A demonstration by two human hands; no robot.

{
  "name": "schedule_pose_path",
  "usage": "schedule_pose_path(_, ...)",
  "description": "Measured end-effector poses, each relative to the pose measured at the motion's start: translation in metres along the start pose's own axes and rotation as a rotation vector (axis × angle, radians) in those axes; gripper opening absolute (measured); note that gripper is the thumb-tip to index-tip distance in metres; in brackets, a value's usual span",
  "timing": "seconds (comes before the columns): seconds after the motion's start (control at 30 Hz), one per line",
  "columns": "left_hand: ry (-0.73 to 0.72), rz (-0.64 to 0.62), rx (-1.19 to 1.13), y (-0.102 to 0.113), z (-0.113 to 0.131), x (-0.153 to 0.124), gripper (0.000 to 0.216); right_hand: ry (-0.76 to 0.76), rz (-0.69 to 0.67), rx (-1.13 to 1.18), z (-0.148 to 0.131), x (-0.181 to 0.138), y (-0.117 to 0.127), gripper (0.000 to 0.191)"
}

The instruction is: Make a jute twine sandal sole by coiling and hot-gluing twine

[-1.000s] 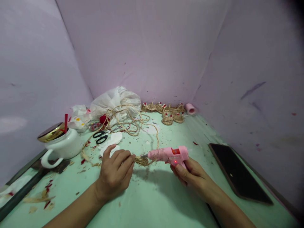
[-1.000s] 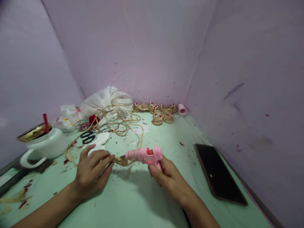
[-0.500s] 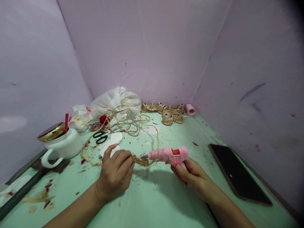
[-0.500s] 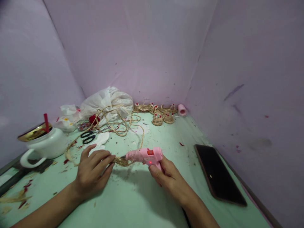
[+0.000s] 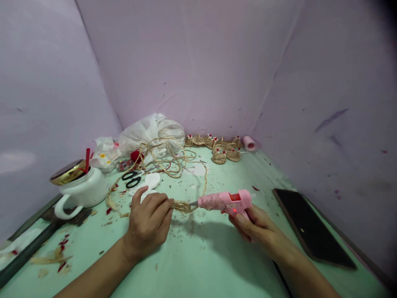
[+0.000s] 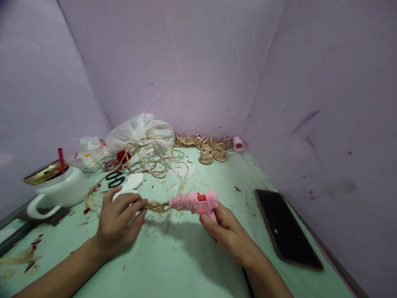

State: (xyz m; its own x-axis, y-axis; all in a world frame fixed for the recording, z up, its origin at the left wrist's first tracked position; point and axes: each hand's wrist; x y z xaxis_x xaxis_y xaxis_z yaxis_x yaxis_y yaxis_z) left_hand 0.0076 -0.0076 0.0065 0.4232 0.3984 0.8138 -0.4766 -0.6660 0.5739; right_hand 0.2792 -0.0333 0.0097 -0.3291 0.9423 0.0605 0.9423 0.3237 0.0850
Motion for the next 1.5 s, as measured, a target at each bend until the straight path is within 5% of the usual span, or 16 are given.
schedule_pose_path(0.13,0.095,0.014,-0.042,-0.003,-0.005,-0.004,0.02,-0.015,0.13,0.065,-0.001,0.001,0.001,0.038)
schedule_pose_path(0.27,0.218,-0.022,-0.124,-0.005,-0.006,-0.007,0.017,-0.027,0.478,0.292,0.002,0.01,0.009,0.036)
schedule_pose_path(0.4,0.279,-0.113,-0.202,-0.002,-0.001,-0.008,0.011,-0.206,0.74,0.337,0.007,0.028,0.017,0.022)
schedule_pose_path(0.67,0.314,-0.253,-0.259,0.006,0.006,-0.008,0.01,-0.399,0.699,0.038,0.001,0.056,0.039,0.013)
schedule_pose_path(0.77,0.311,-0.296,-0.28,0.008,0.006,-0.007,0.011,-0.292,0.711,-0.207,-0.01,0.048,0.031,0.02)
schedule_pose_path(0.8,0.309,-0.307,-0.29,0.008,0.006,-0.008,0.012,-0.152,0.664,-0.399,-0.013,0.045,0.024,0.027)
schedule_pose_path(0.87,0.302,-0.324,-0.316,0.007,0.006,-0.009,0.014,0.079,0.341,-0.619,-0.017,0.04,0.006,0.031)
schedule_pose_path(0.97,0.283,-0.383,-0.365,0.004,0.004,-0.011,0.014,0.159,-0.195,-0.673,-0.015,0.039,-0.016,0.033)
schedule_pose_path(1.03,0.262,-0.432,-0.393,0.002,0.002,-0.012,0.014,0.162,-0.346,-0.745,-0.011,0.042,-0.023,0.029)
schedule_pose_path(1.27,0.2,-0.545,-0.45,0.001,-0.003,-0.012,0.015,0.236,-0.4,-0.81,0.001,0.047,-0.021,0.016)
schedule_pose_path(1.5,0.12,-0.622,-0.459,0.0,-0.007,-0.009,0.017,0.503,-0.297,-1.003,0.013,0.048,-0.023,0.026)
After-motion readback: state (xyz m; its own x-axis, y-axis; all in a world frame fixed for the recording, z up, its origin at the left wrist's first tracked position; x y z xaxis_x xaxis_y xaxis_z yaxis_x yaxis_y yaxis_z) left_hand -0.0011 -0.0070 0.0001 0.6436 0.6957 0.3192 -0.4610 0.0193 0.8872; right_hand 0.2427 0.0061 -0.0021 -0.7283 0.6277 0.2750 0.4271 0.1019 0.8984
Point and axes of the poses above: each hand's wrist, its own x-axis towards the middle knuckle, its own y-axis out of the back of the hand, z = x × y, and after that the axes turned 4 degrees about x, right-handed
